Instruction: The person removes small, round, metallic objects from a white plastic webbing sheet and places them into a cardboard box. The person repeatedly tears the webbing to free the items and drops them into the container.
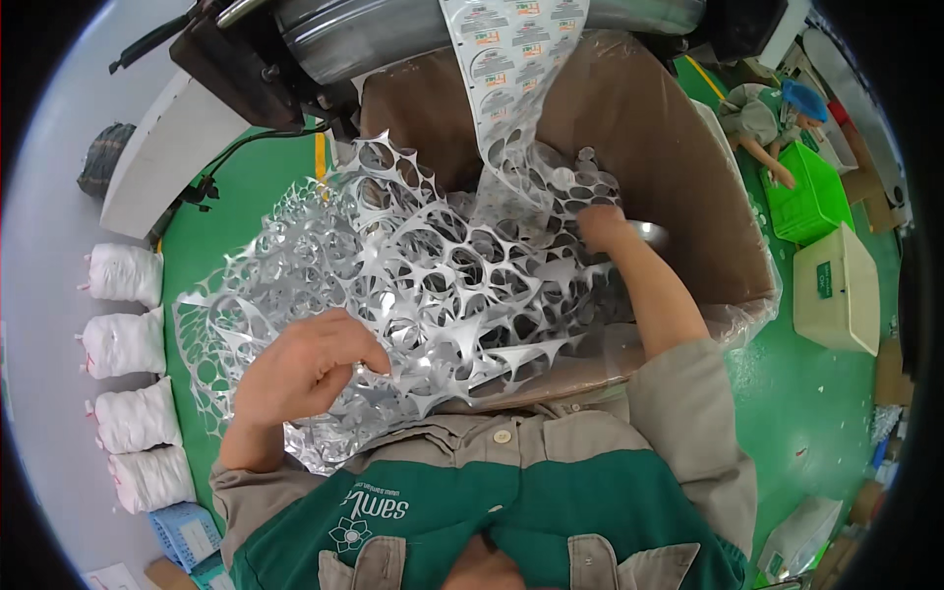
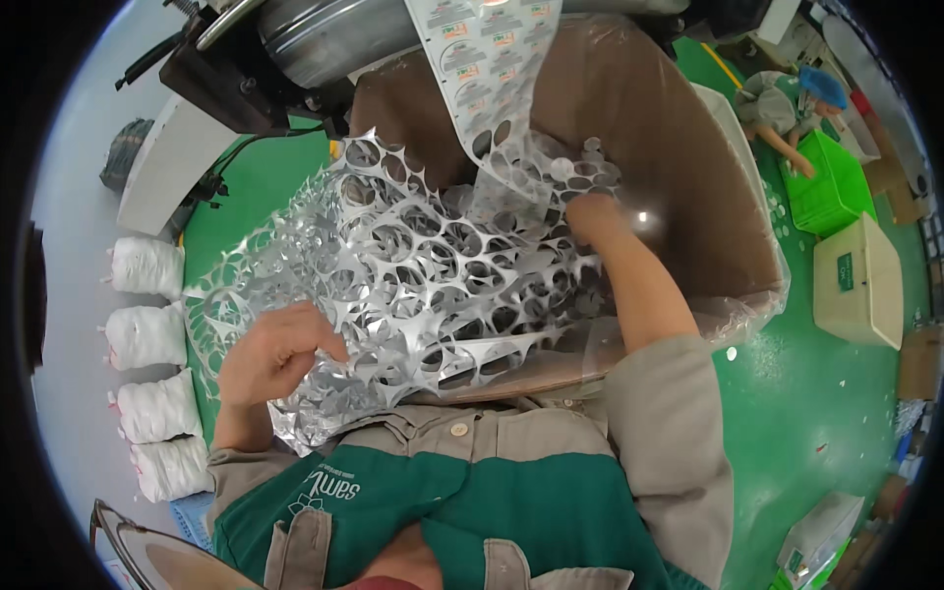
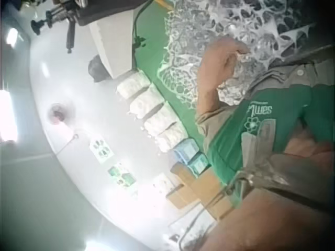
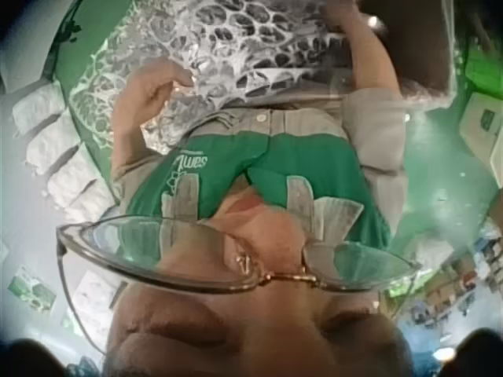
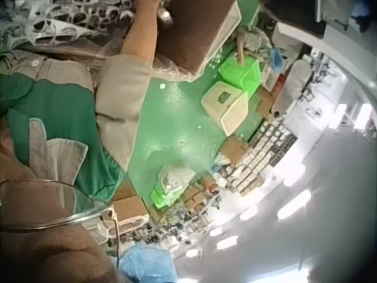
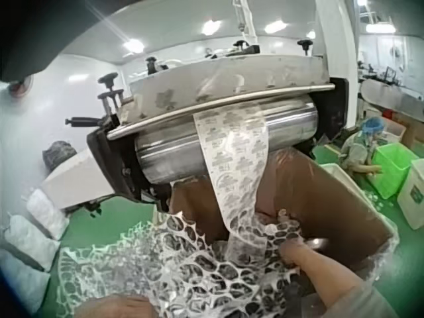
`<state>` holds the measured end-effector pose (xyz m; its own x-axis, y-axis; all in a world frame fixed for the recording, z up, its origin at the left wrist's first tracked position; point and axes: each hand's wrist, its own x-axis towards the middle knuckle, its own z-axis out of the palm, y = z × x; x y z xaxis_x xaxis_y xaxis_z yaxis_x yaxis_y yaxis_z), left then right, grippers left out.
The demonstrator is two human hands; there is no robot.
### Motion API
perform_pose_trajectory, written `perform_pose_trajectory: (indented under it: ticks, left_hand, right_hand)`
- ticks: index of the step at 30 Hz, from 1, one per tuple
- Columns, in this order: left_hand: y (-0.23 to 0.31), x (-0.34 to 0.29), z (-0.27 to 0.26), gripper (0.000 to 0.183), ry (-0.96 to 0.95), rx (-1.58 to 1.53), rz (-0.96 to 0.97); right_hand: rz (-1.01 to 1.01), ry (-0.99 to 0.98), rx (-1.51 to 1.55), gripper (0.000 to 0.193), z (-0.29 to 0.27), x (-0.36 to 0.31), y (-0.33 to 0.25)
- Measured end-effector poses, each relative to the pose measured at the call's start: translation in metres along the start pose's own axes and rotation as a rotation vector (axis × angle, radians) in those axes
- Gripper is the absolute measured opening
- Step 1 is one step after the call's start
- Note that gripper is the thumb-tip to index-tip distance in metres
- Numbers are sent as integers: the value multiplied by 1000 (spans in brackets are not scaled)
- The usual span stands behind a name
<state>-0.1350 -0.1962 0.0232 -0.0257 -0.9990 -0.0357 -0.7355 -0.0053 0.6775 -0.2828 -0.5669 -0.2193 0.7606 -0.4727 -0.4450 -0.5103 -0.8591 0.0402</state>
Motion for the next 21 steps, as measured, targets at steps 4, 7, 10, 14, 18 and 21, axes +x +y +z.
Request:
perform_pose_trajectory:
  ticks: [4, 7, 10, 14, 18, 21]
  left_hand:
    - [-2, -2, 3, 34, 59, 26, 192]
    - [0, -6, 0, 31, 59, -38, 307]
    - [23, -6, -9, 22, 97, -16, 445]
    - [32, -23, -51, 7, 45, -21, 890]
    - [-3, -162, -38, 14, 1065, -697, 850]
    - [-36, -163, -59, 27, 968, -1101, 796]
  right_hand:
    - [-295, 257, 191, 46, -64, -30, 32]
    - [-367, 241, 1167, 38, -139, -81, 17]
    - [-682, 146, 2137, 36, -143, -97, -18]
    - [-440, -269, 1795, 39, -72, -26, -31]
    - [-39, 305, 208, 46, -6, 2, -7]
    - [131, 85, -13, 36, 20, 6, 28]
